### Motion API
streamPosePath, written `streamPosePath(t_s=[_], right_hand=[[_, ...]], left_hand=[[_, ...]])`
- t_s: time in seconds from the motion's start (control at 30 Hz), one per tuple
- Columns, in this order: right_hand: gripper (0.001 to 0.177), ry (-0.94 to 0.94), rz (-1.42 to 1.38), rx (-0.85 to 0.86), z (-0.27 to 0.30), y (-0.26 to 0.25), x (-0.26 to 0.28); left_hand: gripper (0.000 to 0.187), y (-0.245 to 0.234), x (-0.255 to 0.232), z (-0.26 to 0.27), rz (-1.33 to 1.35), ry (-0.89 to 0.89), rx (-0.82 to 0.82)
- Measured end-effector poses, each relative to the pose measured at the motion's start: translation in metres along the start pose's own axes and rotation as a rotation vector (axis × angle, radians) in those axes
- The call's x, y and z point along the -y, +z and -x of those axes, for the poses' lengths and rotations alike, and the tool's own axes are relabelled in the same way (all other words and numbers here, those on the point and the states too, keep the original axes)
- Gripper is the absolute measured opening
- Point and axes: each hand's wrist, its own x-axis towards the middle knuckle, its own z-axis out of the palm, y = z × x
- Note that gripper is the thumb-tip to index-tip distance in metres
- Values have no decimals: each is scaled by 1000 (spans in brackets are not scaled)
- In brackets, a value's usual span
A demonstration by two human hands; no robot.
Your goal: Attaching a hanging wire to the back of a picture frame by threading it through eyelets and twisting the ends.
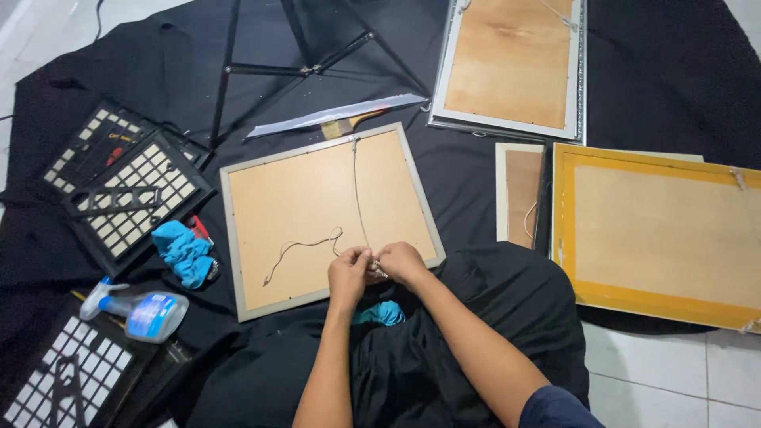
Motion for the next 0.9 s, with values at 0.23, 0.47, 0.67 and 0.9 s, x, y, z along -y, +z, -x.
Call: streamPosePath(t_s=[0.23,0.47,0.67,0.9], right_hand=[[25,-69,170,22,-17,11,-21],[25,-25,-26,-146,-4,-7,-4],[16,-247,-525,-286,15,-17,18],[14,-628,-400,-305,62,-51,104]], left_hand=[[23,0,-21,5,-26,35,-65],[20,1,-26,7,16,51,-50],[30,4,-12,2,-16,118,121],[31,11,15,5,-332,222,497]])
